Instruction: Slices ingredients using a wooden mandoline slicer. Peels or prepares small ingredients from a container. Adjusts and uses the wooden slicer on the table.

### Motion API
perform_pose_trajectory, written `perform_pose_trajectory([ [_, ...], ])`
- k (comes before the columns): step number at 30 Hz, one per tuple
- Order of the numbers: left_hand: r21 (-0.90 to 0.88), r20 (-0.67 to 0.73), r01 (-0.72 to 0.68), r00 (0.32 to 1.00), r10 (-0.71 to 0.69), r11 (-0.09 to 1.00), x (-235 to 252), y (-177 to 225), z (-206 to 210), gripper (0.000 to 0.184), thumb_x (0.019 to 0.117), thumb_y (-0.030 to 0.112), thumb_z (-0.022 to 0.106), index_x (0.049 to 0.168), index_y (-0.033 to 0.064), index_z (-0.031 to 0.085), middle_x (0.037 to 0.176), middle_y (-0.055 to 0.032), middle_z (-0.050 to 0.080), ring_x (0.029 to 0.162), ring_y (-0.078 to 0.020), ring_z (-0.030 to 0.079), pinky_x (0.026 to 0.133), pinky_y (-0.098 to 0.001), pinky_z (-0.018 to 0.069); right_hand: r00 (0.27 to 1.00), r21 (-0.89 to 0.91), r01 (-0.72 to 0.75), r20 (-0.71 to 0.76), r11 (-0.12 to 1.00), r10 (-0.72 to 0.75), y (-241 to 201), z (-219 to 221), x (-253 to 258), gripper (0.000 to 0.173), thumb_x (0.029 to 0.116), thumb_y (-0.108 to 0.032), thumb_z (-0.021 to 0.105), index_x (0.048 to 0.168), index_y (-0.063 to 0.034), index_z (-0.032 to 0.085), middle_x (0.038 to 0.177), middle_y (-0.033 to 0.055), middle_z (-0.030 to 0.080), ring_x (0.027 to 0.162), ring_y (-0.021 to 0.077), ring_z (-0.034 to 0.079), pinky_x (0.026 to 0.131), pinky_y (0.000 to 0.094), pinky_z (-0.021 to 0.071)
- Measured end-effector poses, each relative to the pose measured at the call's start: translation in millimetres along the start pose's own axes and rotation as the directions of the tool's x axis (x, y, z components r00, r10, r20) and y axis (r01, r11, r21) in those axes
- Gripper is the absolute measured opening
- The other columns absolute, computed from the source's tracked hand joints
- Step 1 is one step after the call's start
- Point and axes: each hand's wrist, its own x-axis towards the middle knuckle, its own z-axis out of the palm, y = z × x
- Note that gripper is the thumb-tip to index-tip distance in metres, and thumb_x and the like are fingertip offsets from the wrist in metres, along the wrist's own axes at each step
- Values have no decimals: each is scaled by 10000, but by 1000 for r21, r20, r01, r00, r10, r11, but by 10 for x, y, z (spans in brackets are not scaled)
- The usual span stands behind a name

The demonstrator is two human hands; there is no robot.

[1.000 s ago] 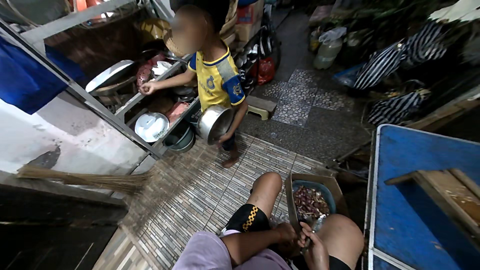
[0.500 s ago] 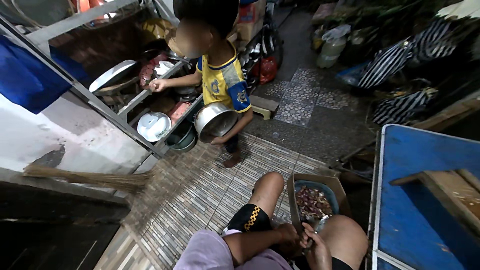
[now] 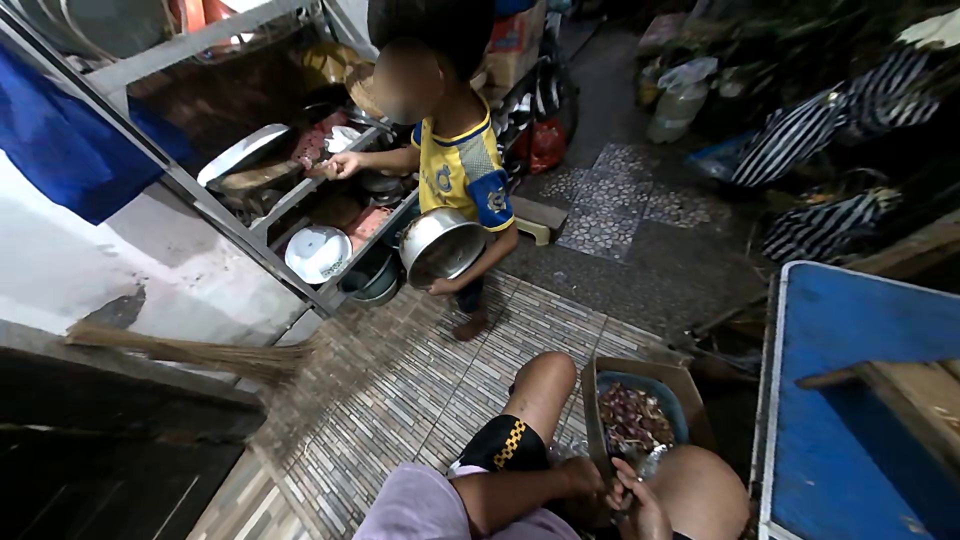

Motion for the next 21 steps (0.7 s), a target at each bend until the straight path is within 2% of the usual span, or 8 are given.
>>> perform_pose_trajectory([
  [3,48,27,14,1000,-15,999,-129,109,-50,342,1042,102,546,1269,-152,587,1295,-320,605,1220,-404,589,1072,-519,430,999,-16,-26,24,1000,26,-40,5,-20,297,1036,-66,309,1167,-56,576,586,-116,557,486,5,541,494,181,492],
  [5,72,29,41,999,-43,997,-128,124,-43,355,1050,114,531,1291,-144,573,1307,-309,601,1215,-393,592,1058,-513,446,999,-19,-22,45,1000,23,-49,2,-27,304,1033,-62,304,1176,-59,573,588,-113,558,488,7,543,499,185,497],
  [8,82,2,196,981,-196,977,-251,321,10,377,1080,104,480,1402,-88,515,1435,-249,542,1319,-348,532,1129,-485,384,997,-27,-21,74,999,23,-119,68,-98,279,1038,-66,298,1149,-74,554,597,-122,548,493,-7,525,514,178,491],
  [10,81,11,26,1000,-27,996,-83,87,4,339,1043,91,536,1283,-145,579,1290,-310,608,1177,-393,605,1031,-519,459,998,-13,-36,58,999,36,-194,156,-173,279,1043,-48,285,1137,-68,547,585,-122,538,483,-5,523,508,170,488],
  [14,-107,-17,103,994,-105,989,-236,202,-38,325,1065,128,507,1260,-122,579,1191,-266,613,1000,-297,599,920,-447,481,999,13,-44,2,999,44,-280,272,-256,252,1056,-34,310,1124,-56,552,584,-112,518,475,-6,512,500,163,488],
  [17,-116,-12,130,991,-132,985,-383,301,-72,347,1078,131,485,1310,-114,566,1243,-270,614,1055,-304,610,973,-446,471,997,12,-34,75,999,33,-193,139,-190,246,1064,-75,315,1144,-84,547,631,-119,575,528,-4,561,556,180,530],
  [19,-127,-17,98,995,-101,987,-197,153,-21,342,1077,143,479,1285,-113,571,1192,-256,619,987,-285,605,919,-435,487,997,9,-37,66,999,36,-181,129,-178,248,1067,-76,318,1131,-88,557,625,-116,587,526,-1,570,557,178,534],
  [21,-130,-14,105,994,-108,986,-192,147,-26,352,1075,155,491,1297,-106,569,1200,-255,620,990,-287,609,920,-439,490,998,-13,-27,51,1000,27,-190,142,-188,252,1065,-65,314,1130,-79,558,613,-118,575,517,0,564,556,179,531],
])
